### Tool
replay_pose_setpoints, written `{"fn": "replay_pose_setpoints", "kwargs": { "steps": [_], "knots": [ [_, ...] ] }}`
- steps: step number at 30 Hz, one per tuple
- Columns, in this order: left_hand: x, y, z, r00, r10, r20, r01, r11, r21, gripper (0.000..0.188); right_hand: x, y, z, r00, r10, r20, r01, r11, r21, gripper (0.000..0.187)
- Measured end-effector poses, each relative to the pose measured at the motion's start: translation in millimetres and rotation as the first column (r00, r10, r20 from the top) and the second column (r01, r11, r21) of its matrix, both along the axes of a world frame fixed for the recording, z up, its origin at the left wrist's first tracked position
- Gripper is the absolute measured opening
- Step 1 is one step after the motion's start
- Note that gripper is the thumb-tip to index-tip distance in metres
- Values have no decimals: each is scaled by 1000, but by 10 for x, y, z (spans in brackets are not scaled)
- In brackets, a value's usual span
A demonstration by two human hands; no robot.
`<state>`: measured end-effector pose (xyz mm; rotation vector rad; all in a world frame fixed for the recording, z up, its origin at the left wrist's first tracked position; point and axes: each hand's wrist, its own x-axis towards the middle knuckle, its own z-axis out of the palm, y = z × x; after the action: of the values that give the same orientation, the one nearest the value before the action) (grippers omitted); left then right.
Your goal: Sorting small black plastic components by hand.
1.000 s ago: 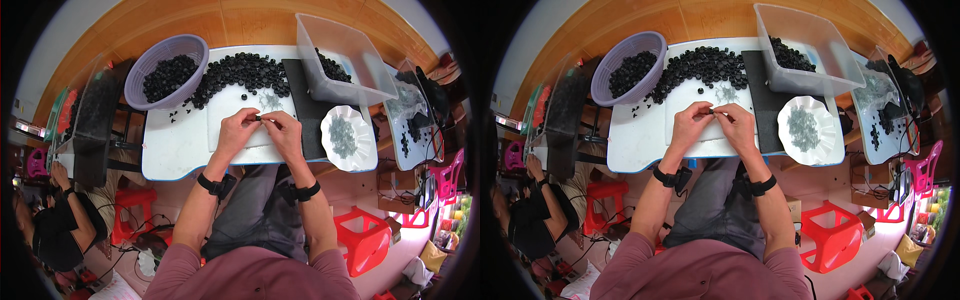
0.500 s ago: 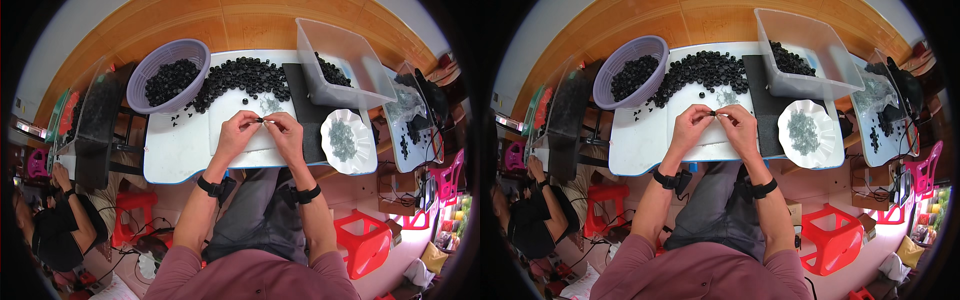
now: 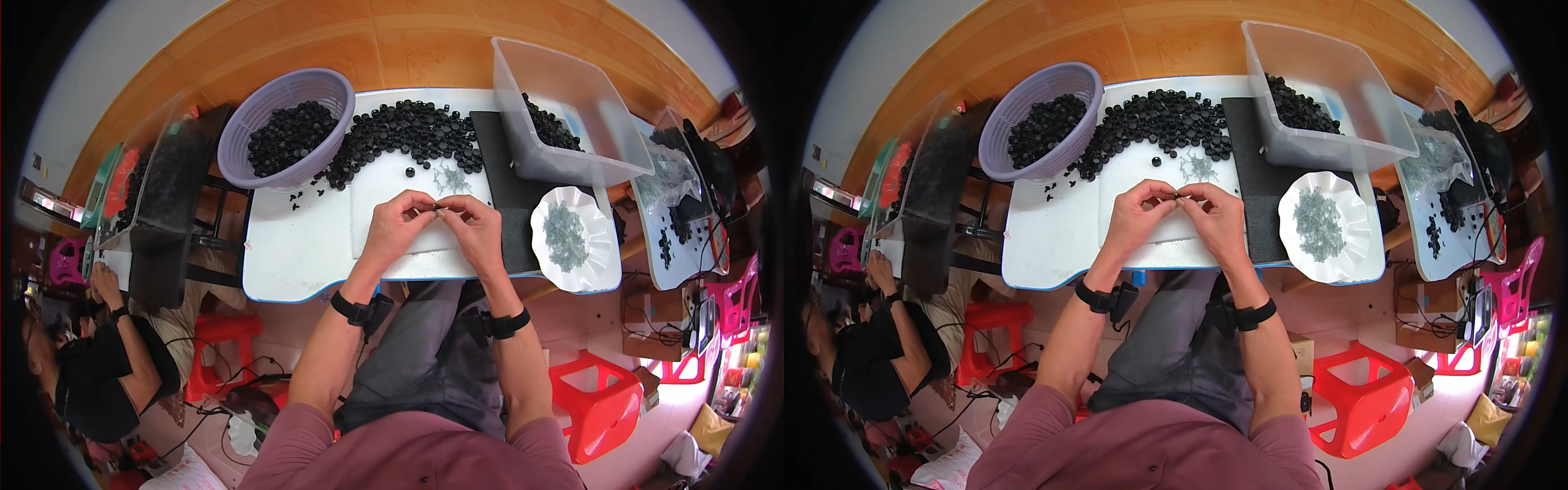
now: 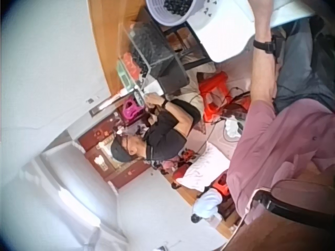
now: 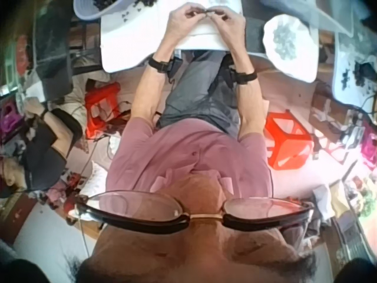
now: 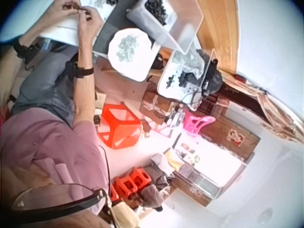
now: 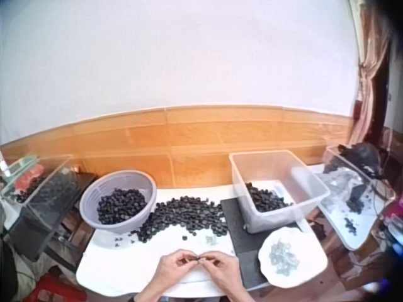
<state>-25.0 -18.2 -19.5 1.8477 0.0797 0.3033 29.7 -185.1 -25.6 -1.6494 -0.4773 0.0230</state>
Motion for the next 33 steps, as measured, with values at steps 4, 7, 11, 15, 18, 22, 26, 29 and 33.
{"fn": "replay_pose_setpoints", "kwargs": {
  "steps": [4,7,11,15,18,22,26,29,33],
  "knots": [
    [31,3,-37,987,59,146,-66,997,41,27,35,27,-34,995,-98,-12,99,990,104,15],
    [105,68,-29,965,251,80,-245,967,-75,34,37,41,-29,987,-161,5,159,980,117,16],
    [242,196,133,953,301,37,-286,854,435,43,41,26,-67,982,-178,59,173,981,85,16],
    [416,313,93,952,302,45,-267,751,604,41,38,51,-50,984,-153,90,145,986,85,16],
    [448,274,76,969,218,114,-240,733,636,36,16,46,-51,982,-157,103,149,986,81,15],
    [286,-16,103,976,203,77,-217,924,316,28,3,22,3,980,-166,113,158,984,76,15],
    [163,-144,-55,974,200,102,-211,972,104,25,4,36,40,978,-172,117,162,982,92,14],
    [125,-173,-38,979,188,80,-195,975,102,26,5,22,14,980,-163,112,154,984,86,13],
    [110,-170,-45,978,171,115,-180,981,67,26,8,30,11,979,-165,122,155,984,85,14]
  ]
}}
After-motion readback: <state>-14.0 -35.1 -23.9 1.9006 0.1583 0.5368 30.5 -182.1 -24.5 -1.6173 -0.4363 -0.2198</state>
